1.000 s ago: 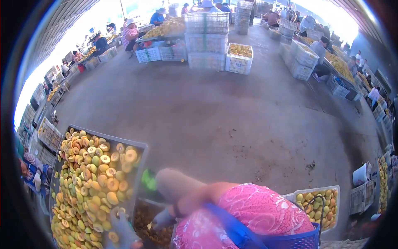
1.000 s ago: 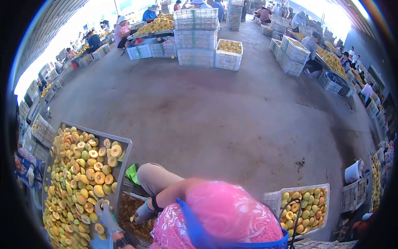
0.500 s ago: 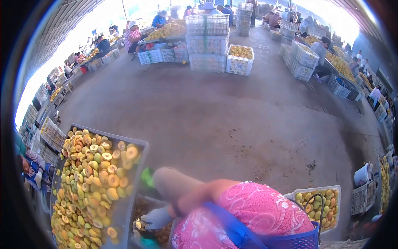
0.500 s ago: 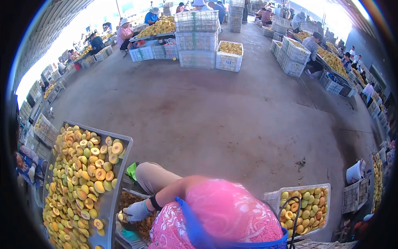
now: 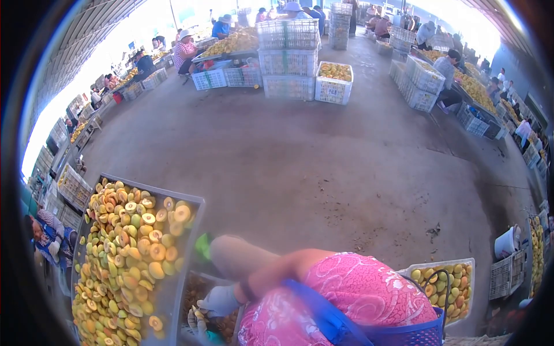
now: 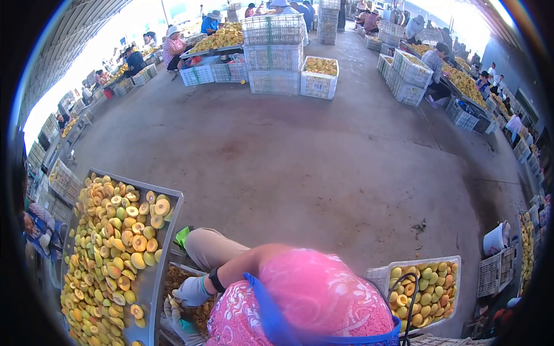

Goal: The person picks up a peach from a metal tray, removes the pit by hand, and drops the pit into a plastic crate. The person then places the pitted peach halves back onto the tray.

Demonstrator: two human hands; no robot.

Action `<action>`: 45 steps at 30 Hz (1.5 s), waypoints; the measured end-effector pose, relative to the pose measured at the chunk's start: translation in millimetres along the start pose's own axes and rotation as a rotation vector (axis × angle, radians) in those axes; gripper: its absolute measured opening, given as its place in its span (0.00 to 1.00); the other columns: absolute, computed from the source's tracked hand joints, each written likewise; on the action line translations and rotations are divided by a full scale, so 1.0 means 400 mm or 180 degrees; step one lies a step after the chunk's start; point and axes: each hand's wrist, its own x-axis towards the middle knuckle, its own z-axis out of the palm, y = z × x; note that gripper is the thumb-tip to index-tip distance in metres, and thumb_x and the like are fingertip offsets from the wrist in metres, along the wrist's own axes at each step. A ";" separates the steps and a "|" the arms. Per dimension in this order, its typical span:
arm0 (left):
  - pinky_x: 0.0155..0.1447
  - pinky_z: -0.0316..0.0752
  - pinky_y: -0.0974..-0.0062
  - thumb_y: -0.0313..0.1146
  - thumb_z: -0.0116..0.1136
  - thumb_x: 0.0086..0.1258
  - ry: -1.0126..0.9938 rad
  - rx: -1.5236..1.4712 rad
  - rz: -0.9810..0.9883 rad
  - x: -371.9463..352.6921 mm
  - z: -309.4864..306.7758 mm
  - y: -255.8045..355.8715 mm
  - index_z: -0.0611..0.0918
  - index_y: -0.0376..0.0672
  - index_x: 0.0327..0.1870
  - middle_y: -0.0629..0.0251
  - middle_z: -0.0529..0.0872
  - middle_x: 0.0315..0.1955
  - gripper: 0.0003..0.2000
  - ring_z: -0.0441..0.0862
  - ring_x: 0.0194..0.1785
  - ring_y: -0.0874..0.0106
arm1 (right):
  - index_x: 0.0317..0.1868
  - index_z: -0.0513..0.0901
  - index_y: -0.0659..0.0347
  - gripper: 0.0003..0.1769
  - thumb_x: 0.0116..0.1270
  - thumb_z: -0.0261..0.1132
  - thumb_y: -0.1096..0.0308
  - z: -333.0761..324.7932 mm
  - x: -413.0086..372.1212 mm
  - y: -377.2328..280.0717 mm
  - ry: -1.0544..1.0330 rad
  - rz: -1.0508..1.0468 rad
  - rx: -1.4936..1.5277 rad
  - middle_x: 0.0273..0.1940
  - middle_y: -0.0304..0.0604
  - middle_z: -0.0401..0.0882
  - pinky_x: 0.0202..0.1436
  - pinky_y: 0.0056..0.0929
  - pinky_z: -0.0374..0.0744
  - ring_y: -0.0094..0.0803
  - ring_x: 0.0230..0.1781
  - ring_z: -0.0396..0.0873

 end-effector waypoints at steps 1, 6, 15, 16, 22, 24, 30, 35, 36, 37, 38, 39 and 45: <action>0.57 0.72 0.73 0.37 0.49 0.73 0.0003 -0.0043 -0.0037 0.000 -0.002 0.000 0.73 0.41 0.60 0.61 0.77 0.52 0.17 0.76 0.54 0.72 | 0.47 0.73 0.65 0.19 0.63 0.61 0.58 0.004 0.002 0.004 0.0029 -0.0039 -0.0041 0.35 0.52 0.82 0.38 0.46 0.78 0.53 0.37 0.81; 0.58 0.71 0.72 0.37 0.48 0.74 0.0019 -0.0194 -0.0134 0.001 -0.007 -0.011 0.72 0.41 0.61 0.60 0.76 0.55 0.18 0.75 0.57 0.71 | 0.46 0.73 0.65 0.19 0.63 0.61 0.59 0.045 0.017 0.037 0.0010 -0.0093 -0.0137 0.34 0.53 0.82 0.39 0.46 0.78 0.53 0.37 0.81; 0.56 0.72 0.73 0.35 0.47 0.75 0.0224 -0.0479 -0.0194 -0.012 0.003 -0.016 0.72 0.40 0.62 0.60 0.77 0.54 0.18 0.76 0.55 0.72 | 0.48 0.71 0.65 0.21 0.63 0.61 0.58 0.077 0.027 0.050 -0.0114 -0.0394 0.0080 0.36 0.55 0.82 0.41 0.47 0.78 0.54 0.39 0.81; 0.52 0.75 0.75 0.35 0.47 0.75 0.0410 -0.0578 -0.0093 -0.017 0.021 -0.011 0.72 0.40 0.61 0.62 0.79 0.50 0.17 0.78 0.49 0.74 | 0.48 0.71 0.65 0.21 0.63 0.61 0.57 0.089 0.030 0.055 -0.0033 -0.0361 0.0122 0.36 0.56 0.82 0.41 0.47 0.77 0.54 0.39 0.81; 0.50 0.74 0.75 0.35 0.48 0.74 0.0526 -0.0397 -0.0117 -0.011 0.036 -0.006 0.72 0.40 0.61 0.63 0.79 0.48 0.17 0.77 0.47 0.75 | 0.47 0.72 0.64 0.21 0.61 0.62 0.57 0.033 0.005 0.005 -0.0292 -0.0499 0.0349 0.37 0.55 0.82 0.43 0.48 0.77 0.56 0.40 0.80; 0.49 0.74 0.76 0.35 0.48 0.74 0.0557 -0.0375 -0.0098 -0.007 0.038 -0.005 0.72 0.40 0.61 0.63 0.79 0.48 0.17 0.77 0.47 0.75 | 0.46 0.73 0.64 0.21 0.61 0.62 0.56 0.040 0.008 0.006 -0.0379 -0.0639 0.0263 0.37 0.55 0.82 0.43 0.48 0.76 0.56 0.40 0.80; 0.47 0.74 0.76 0.35 0.48 0.74 0.0593 -0.0324 -0.0097 -0.004 0.035 -0.004 0.72 0.40 0.61 0.64 0.79 0.46 0.17 0.77 0.45 0.75 | 0.43 0.73 0.61 0.19 0.59 0.63 0.57 0.035 0.001 0.003 -0.0442 -0.0893 0.0031 0.33 0.53 0.81 0.40 0.47 0.76 0.55 0.37 0.79; 0.46 0.73 0.76 0.35 0.49 0.74 0.0628 -0.0289 -0.0066 0.003 0.035 0.002 0.72 0.40 0.61 0.65 0.79 0.45 0.17 0.76 0.43 0.75 | 0.44 0.73 0.61 0.18 0.60 0.64 0.59 0.019 -0.002 -0.007 -0.0398 -0.1072 -0.0161 0.30 0.52 0.80 0.37 0.47 0.76 0.54 0.34 0.78; 0.46 0.73 0.76 0.35 0.49 0.74 0.0646 -0.0292 -0.0054 0.001 0.032 0.003 0.72 0.40 0.61 0.65 0.79 0.44 0.17 0.76 0.43 0.76 | 0.44 0.73 0.61 0.17 0.61 0.64 0.59 0.011 0.000 -0.007 -0.0368 -0.0900 -0.0174 0.32 0.52 0.80 0.38 0.47 0.77 0.54 0.35 0.79; 0.45 0.73 0.76 0.35 0.49 0.74 0.0661 -0.0287 -0.0038 0.003 0.029 0.003 0.72 0.40 0.61 0.65 0.79 0.44 0.17 0.76 0.42 0.76 | 0.45 0.73 0.61 0.17 0.62 0.64 0.59 0.003 0.000 -0.008 -0.0341 -0.0728 -0.0186 0.33 0.53 0.81 0.40 0.46 0.77 0.54 0.37 0.80; 0.45 0.73 0.77 0.35 0.49 0.74 0.0693 -0.0272 -0.0019 0.003 0.023 0.009 0.72 0.40 0.61 0.65 0.79 0.44 0.17 0.76 0.42 0.76 | 0.45 0.73 0.61 0.17 0.62 0.64 0.59 -0.013 -0.001 -0.008 -0.0345 -0.0723 -0.0185 0.33 0.53 0.81 0.40 0.46 0.77 0.54 0.37 0.80; 0.45 0.73 0.77 0.35 0.49 0.74 0.0707 -0.0262 0.0003 0.008 0.023 0.011 0.72 0.40 0.61 0.65 0.79 0.44 0.17 0.76 0.42 0.76 | 0.45 0.74 0.62 0.19 0.61 0.64 0.57 -0.037 -0.002 -0.008 -0.0270 -0.0648 0.0117 0.36 0.55 0.81 0.43 0.46 0.77 0.54 0.40 0.80; 0.43 0.73 0.77 0.34 0.49 0.73 0.0814 -0.0128 0.0153 0.034 0.008 0.040 0.72 0.40 0.61 0.66 0.79 0.42 0.17 0.75 0.40 0.76 | 0.50 0.73 0.60 0.21 0.63 0.64 0.57 -0.204 -0.056 -0.033 0.0486 -0.0215 0.0374 0.39 0.53 0.82 0.46 0.46 0.77 0.54 0.43 0.80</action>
